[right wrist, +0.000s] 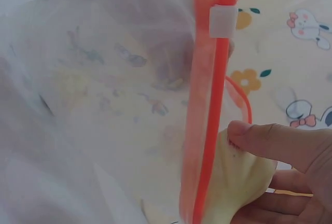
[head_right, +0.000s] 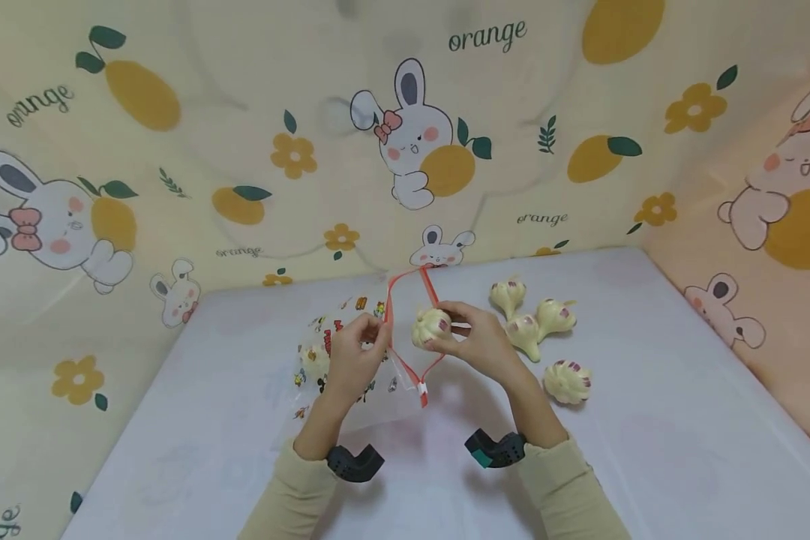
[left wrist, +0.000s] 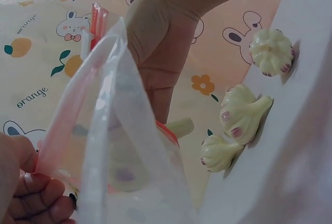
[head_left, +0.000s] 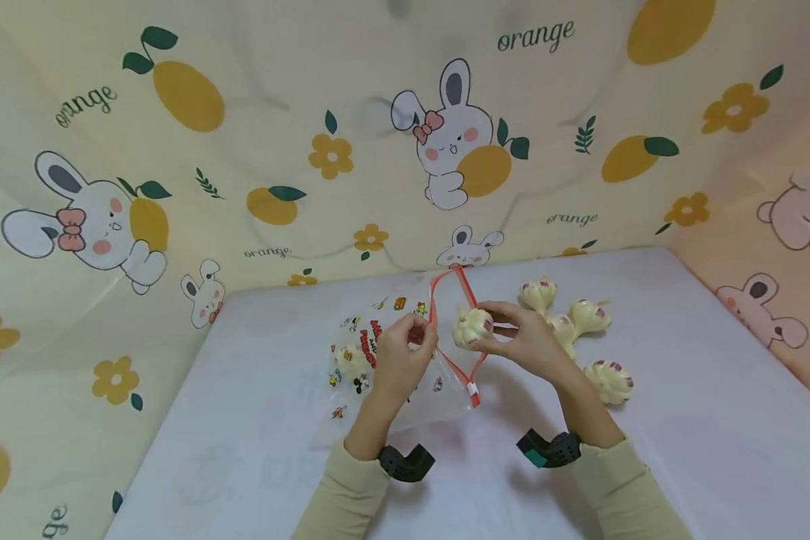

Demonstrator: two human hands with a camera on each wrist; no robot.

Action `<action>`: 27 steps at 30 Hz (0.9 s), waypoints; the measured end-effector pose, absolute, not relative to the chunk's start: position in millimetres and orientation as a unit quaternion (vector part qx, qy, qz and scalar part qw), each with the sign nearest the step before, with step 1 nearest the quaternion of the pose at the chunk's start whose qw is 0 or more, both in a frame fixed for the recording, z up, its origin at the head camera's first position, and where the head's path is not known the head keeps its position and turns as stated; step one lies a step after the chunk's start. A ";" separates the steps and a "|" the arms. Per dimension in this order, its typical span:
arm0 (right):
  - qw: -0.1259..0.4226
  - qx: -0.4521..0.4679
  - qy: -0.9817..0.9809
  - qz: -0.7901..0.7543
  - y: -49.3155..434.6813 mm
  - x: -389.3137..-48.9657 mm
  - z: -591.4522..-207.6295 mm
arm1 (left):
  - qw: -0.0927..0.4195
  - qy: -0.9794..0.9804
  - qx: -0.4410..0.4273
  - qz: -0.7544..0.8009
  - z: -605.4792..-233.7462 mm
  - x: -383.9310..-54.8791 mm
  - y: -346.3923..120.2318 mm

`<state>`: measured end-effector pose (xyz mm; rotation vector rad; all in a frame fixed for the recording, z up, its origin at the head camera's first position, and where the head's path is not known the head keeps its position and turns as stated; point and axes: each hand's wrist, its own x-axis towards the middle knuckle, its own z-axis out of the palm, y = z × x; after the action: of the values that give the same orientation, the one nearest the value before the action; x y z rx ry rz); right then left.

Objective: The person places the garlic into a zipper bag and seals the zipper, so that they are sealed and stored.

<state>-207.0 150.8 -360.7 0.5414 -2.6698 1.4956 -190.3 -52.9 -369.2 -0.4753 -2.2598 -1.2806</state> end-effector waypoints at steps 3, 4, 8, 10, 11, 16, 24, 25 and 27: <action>0.015 0.182 -0.858 0.481 148.6 -207.7 -361.5 | 0.244 -0.830 -0.168 -0.473 -369.2 -188.8 -54.0; 0.016 0.185 -0.857 0.481 147.8 -208.1 -361.5 | 0.243 -0.829 -0.165 -0.475 -368.9 -188.6 -54.6; 0.013 0.187 -0.853 0.488 143.9 -208.2 -360.9 | 0.245 -0.827 -0.152 -0.483 -366.2 -186.2 -59.5; 0.010 0.184 -0.850 0.493 143.3 -208.1 -360.7 | 0.245 -0.826 -0.147 -0.486 -365.1 -185.7 -61.3; 0.009 0.182 -0.850 0.495 143.5 -207.7 -360.6 | 0.244 -0.826 -0.147 -0.487 -365.2 -185.5 -61.8; 0.011 0.181 -0.853 0.490 147.3 -210.2 -359.9 | 0.241 -0.829 -0.156 -0.481 -365.8 -188.1 -59.9; -0.003 0.173 -0.848 0.501 155.2 -216.6 -357.3 | 0.235 -0.830 -0.155 -0.482 -361.4 -191.5 -57.9; -0.002 0.171 -0.850 0.499 156.8 -217.0 -357.3 | 0.235 -0.830 -0.155 -0.482 -361.3 -191.4 -57.2; -0.001 0.167 -0.852 0.496 159.8 -217.7 -357.3 | 0.235 -0.830 -0.152 -0.482 -361.1 -191.4 -56.1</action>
<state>-217.7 159.8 -357.3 0.5253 -2.6778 1.5599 -191.4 -56.1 -361.1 -0.4167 -2.2785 -1.3231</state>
